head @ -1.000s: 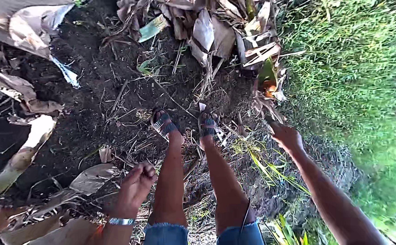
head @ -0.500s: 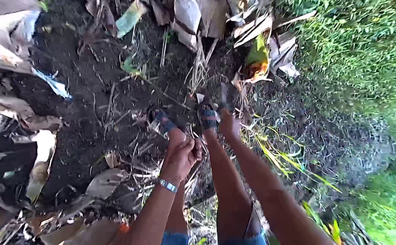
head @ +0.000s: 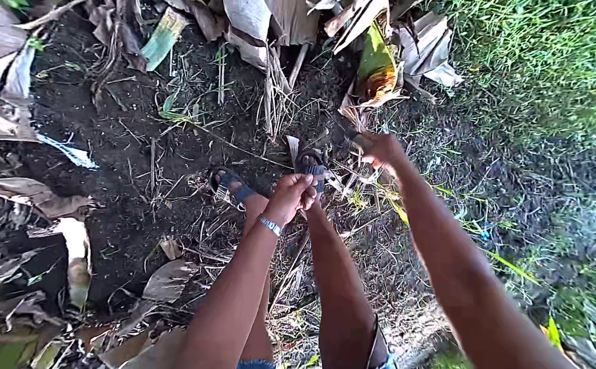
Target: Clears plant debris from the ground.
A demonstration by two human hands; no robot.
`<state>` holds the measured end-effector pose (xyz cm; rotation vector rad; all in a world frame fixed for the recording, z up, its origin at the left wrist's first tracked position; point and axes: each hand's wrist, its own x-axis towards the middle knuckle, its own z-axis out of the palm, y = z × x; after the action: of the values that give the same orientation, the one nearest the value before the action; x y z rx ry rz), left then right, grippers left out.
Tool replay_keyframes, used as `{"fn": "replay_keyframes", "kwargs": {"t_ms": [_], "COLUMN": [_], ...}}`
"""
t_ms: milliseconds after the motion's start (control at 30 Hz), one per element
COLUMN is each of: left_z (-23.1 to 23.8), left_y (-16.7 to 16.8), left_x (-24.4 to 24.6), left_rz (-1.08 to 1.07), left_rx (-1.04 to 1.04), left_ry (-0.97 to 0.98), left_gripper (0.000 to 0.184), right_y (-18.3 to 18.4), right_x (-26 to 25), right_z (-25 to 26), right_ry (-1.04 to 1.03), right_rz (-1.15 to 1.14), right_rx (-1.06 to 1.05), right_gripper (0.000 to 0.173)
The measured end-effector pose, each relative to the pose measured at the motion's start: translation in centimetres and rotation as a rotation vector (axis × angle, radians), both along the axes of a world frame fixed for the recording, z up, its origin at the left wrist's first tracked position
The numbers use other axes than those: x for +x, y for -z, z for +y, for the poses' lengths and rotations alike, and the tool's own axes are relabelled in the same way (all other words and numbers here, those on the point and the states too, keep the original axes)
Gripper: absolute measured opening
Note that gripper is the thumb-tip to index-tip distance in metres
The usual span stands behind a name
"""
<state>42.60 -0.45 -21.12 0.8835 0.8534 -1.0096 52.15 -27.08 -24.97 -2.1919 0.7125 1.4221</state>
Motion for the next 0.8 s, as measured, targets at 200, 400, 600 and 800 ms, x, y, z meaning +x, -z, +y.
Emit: {"fn": "replay_keyframes", "kwargs": {"t_ms": [200,400,600,800], "left_z": [-6.5,-10.8,-13.1,-12.1], "left_y": [5.1,9.2,11.9,10.2], "left_x": [3.5,6.2,7.0,5.8], "left_rz": [-0.026,0.045,0.131,0.086], "left_rx": [0.110,0.267,0.278,0.296], "left_ry": [0.147,0.265,0.294,0.239], "left_gripper": [0.034,0.039,0.045,0.045], "right_y": [0.1,1.2,1.3,0.9], "right_x": [6.9,8.6,8.5,7.1], "right_z": [-3.6,-4.9,-5.6,-5.0], "right_ry": [-0.012,-0.002,0.023,0.019], "right_rz": [0.011,0.009,0.019,0.006], "right_rx": [0.103,0.152,0.173,0.168], "right_gripper": [0.052,0.040,0.045,0.049]}}
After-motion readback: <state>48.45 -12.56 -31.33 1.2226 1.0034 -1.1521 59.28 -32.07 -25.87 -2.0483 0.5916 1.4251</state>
